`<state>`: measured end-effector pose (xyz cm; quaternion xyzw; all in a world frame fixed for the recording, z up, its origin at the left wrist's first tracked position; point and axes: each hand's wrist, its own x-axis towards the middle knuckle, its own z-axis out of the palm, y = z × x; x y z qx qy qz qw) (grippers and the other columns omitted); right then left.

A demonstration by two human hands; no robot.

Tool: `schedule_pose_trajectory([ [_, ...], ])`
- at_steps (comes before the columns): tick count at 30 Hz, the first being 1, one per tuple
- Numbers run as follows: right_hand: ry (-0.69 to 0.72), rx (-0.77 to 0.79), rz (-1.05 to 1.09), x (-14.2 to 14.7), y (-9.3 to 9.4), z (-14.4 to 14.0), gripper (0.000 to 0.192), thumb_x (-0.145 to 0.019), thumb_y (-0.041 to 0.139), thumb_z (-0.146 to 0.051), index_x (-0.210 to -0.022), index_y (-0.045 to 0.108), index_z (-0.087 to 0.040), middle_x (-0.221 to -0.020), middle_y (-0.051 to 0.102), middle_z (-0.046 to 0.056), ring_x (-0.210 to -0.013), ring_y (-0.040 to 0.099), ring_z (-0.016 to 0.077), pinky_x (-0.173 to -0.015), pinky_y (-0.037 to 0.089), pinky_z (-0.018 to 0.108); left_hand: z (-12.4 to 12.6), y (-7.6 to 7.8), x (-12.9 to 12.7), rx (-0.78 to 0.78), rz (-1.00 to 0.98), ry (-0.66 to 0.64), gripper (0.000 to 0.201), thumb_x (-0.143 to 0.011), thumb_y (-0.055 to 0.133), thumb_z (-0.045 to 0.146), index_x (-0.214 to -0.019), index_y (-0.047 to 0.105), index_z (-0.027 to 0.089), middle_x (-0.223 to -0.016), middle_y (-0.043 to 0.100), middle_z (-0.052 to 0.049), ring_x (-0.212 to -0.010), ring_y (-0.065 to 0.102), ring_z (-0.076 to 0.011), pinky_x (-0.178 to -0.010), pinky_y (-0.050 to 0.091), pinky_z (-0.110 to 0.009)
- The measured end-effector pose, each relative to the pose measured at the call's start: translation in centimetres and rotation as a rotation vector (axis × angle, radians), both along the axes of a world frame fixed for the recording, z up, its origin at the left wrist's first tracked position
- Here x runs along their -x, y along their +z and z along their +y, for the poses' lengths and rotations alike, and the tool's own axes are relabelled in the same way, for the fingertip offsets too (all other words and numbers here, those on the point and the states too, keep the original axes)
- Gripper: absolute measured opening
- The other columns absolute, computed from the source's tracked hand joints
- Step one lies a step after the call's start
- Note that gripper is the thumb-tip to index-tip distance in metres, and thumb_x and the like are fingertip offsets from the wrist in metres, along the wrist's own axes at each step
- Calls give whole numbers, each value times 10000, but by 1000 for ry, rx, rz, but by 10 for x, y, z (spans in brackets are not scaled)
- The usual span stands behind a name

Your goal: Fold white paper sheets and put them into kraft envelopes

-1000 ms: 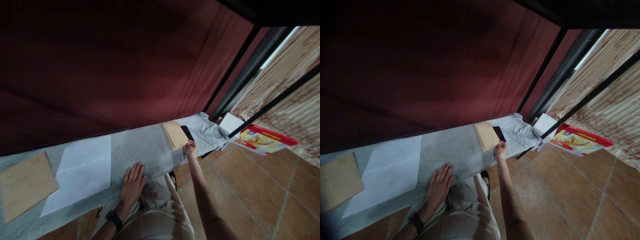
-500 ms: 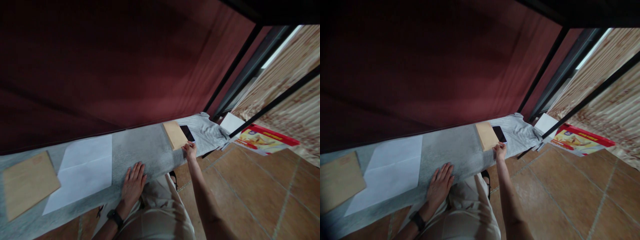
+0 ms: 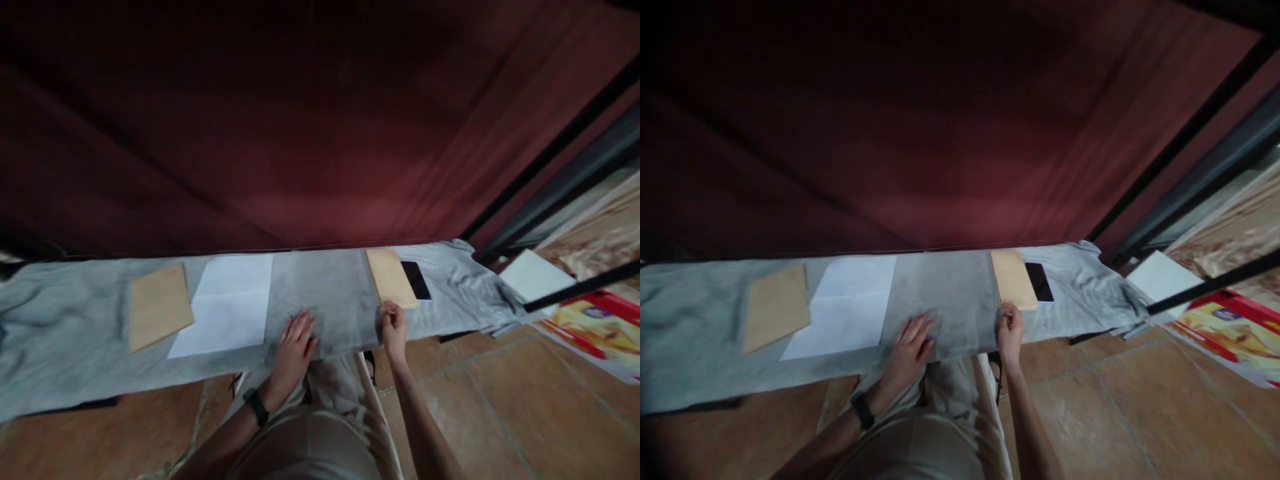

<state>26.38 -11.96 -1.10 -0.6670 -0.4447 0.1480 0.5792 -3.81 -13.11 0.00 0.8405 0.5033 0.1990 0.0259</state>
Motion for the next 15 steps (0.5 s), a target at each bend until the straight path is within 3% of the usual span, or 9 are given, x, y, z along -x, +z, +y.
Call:
schedule_pose_trajectory([
  [4, 220, 31, -147, 49, -11, -4, 308, -901, 444, -281, -1100, 667, -207, -1080, 675, 96, -1001, 629, 230, -939, 506, 418, 14, 6, 28, 8, 35, 328, 566, -1017, 433, 369, -1521, 456, 112, -1633, 374, -190, -1543, 290, -329, -1234, 258, -579],
  [8, 260, 39, -281, 71, -21, -4, 328, -925, 422, -239, -1129, 676, -200, -1102, 662, 100, -1070, 606, 255, -985, 479, 455, 18, 9, 62, 75, 136, 595, 674, -980, 481, 454, -1512, 449, 41, -1601, 379, -275, -1498, 334, -437, -1159, 296, -684],
  [11, 265, 57, -352, 70, -25, -5, 334, -933, 425, -229, -1144, 683, -206, -1127, 660, 103, -1084, 594, 268, -1007, 460, 472, 10, 16, 80, 124, 214, 628, 615, -967, 493, 412, -1469, 512, 57, -1553, 454, -277, -1443, 425, -432, -1128, 350, -666],
  [15, 292, 47, -352, 67, -25, -9, 318, -938, 438, -236, -1128, 693, -230, -1141, 663, 105, -1109, 585, 278, -1044, 436, 482, 1, 30, 88, 247, 271, 568, 560, -922, 515, 276, -1455, 533, 104, -1533, 492, -255, -1421, 463, -397, -1095, 411, -616],
])
